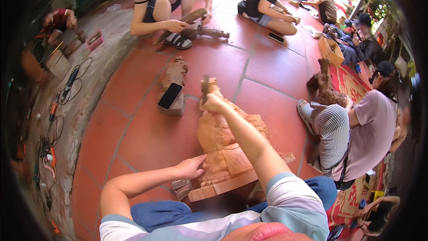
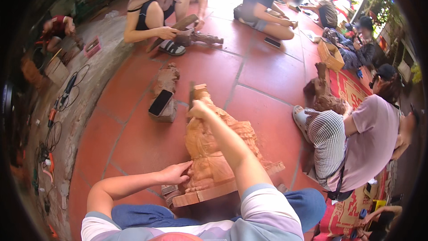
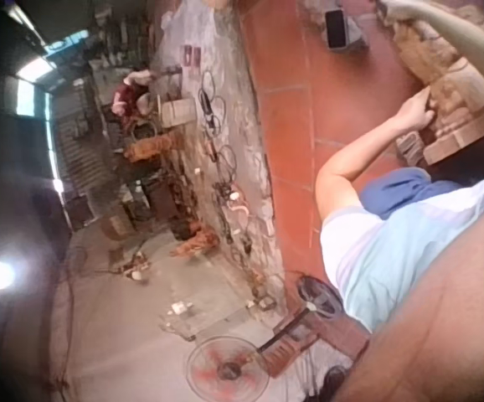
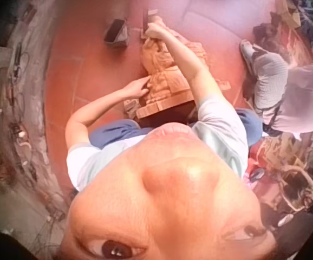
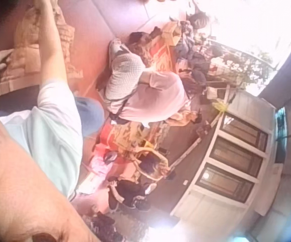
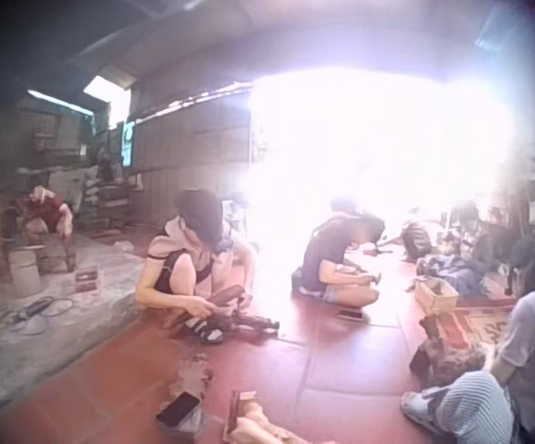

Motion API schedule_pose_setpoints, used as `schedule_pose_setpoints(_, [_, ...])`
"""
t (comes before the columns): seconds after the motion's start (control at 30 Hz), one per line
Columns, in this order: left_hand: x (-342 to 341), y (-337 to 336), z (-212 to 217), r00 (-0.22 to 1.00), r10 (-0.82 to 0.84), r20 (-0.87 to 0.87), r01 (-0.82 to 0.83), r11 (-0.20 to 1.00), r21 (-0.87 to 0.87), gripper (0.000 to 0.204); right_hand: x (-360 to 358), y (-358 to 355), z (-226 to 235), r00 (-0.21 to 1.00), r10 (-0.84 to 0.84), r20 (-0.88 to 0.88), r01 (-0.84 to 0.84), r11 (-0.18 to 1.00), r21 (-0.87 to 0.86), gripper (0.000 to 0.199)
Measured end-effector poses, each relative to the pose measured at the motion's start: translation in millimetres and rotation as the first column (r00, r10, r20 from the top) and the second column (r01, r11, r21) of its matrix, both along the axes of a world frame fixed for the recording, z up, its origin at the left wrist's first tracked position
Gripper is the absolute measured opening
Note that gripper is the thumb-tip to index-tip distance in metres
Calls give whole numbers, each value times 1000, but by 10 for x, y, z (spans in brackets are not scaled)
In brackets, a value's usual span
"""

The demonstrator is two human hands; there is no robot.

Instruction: The person carves a wooden figure using a chisel and mallet while sitting on the floor. They repeatedly strike the chisel to shape the wood and occasionally pause to inspect the work.

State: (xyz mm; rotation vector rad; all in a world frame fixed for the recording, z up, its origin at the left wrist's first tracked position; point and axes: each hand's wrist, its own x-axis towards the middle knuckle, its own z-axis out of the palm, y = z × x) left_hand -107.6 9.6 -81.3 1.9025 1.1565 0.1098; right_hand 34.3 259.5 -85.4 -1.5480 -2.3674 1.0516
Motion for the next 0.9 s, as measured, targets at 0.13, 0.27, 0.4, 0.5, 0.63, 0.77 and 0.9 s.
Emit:
schedule_pose_setpoints(0.13, [121,41,208,999,-9,-51,6,998,-60,64,78,206,-248,972,-233,-38,213,936,-281,34])
schedule_pose_setpoints(0.27, [111,98,243,1000,-2,-27,0,997,-79,63,66,244,-324,996,-56,65,53,997,49,34])
schedule_pose_setpoints(0.4, [71,46,138,1000,-3,5,2,1000,24,64,65,106,-138,998,-27,-54,32,995,93,22])
schedule_pose_setpoints(0.5, [63,32,108,1000,-1,0,1,1000,3,64,184,175,-84,948,-218,-231,153,951,-268,15])
schedule_pose_setpoints(0.63, [33,57,184,1000,-5,9,5,1000,-3,64,56,-58,-77,988,139,-72,-137,990,42,26])
schedule_pose_setpoints(0.77, [37,63,80,1000,-17,6,17,999,46,62,207,267,-214,949,-276,-152,230,937,-264,24])
schedule_pose_setpoints(0.9, [51,53,106,1000,3,4,-3,1000,-12,63,129,67,-268,982,-33,-188,45,997,58,24])
